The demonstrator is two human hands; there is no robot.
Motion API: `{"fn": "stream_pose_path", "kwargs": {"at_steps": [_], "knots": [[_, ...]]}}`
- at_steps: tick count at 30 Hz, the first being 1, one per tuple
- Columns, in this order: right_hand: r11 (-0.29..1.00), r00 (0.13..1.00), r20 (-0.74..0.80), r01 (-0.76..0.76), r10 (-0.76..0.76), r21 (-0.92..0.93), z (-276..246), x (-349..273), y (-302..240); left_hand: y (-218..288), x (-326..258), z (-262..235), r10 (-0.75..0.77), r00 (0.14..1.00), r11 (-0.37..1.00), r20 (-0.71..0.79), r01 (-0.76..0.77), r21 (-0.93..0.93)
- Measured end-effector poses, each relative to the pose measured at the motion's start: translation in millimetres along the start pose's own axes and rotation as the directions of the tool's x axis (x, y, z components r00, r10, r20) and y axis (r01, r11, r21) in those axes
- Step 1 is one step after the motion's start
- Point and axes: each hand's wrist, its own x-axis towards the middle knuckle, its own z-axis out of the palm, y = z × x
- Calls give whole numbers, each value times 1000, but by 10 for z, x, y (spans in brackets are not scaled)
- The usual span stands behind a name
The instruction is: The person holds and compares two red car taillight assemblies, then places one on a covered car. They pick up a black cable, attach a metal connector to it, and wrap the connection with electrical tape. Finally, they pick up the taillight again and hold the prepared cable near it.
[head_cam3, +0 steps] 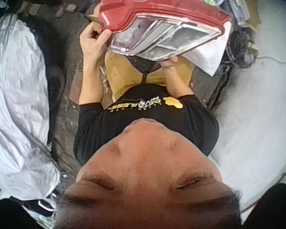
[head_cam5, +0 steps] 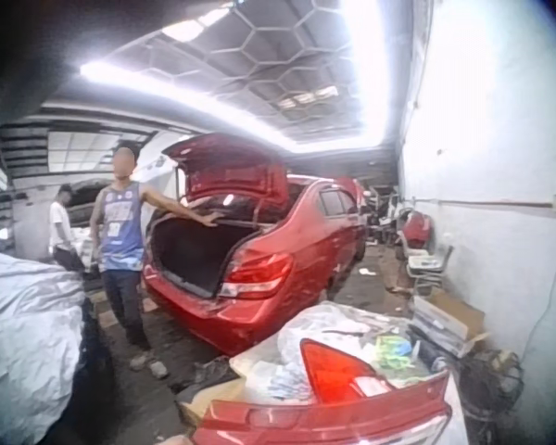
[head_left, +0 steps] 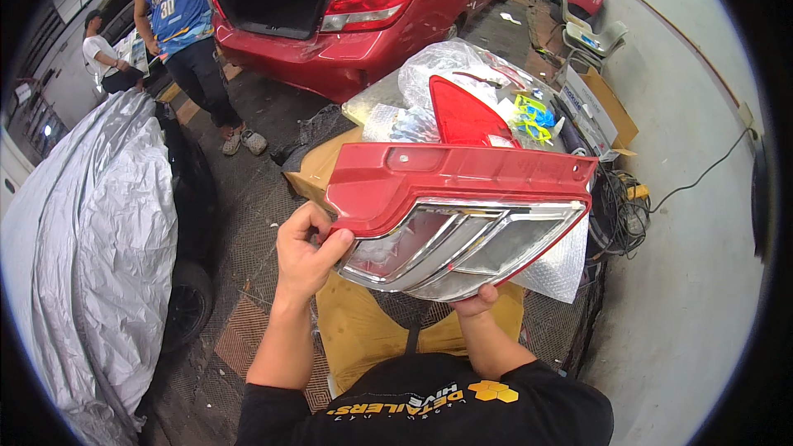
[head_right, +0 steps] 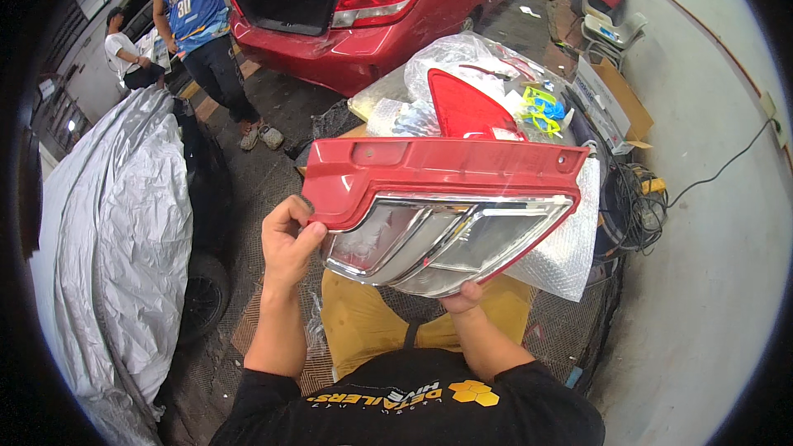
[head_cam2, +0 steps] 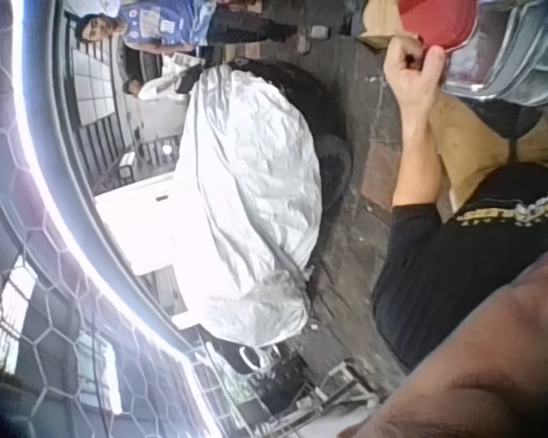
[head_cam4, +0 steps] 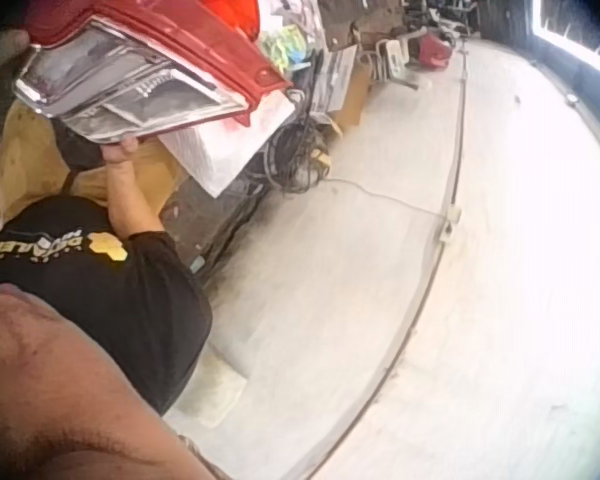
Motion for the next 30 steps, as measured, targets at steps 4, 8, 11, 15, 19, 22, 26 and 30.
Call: {"fn": "stream_pose_path", "kwargs": {"at_steps": [4,8,11,15,19,22,26,30], "knots": [[997,997,17,-74,74,38,-207,-111,3,-31,-113,-126,49,999,998,5,-49,50],[996,995,50,-81,83,-26,-352,-176,86,-89,-257,-232,12,1000,1000,-15,-12,10],[996,990,111,-85,85,-2,-456,-187,209,-112,-324,-305,-3,1000,1000,-29,3,8],[984,982,82,-166,171,-57,-493,-227,232,-117,-382,-335,-30,999,999,-45,28,-28],[973,972,39,-230,231,-38,-563,-275,247,-190,-424,-353,-21,998,999,-51,20,-27],[982,982,35,-184,185,-33,-533,-286,271,-184,-425,-331,-20,999,999,-48,18,-42],[986,985,61,-161,164,-50,-280,-188,245,-243,-451,-348,-12,999,999,-51,9,-43],[984,987,42,-152,157,-92,-150,-159,190,-295,-475,-335,-41,998,997,-40,38,-68]]}}
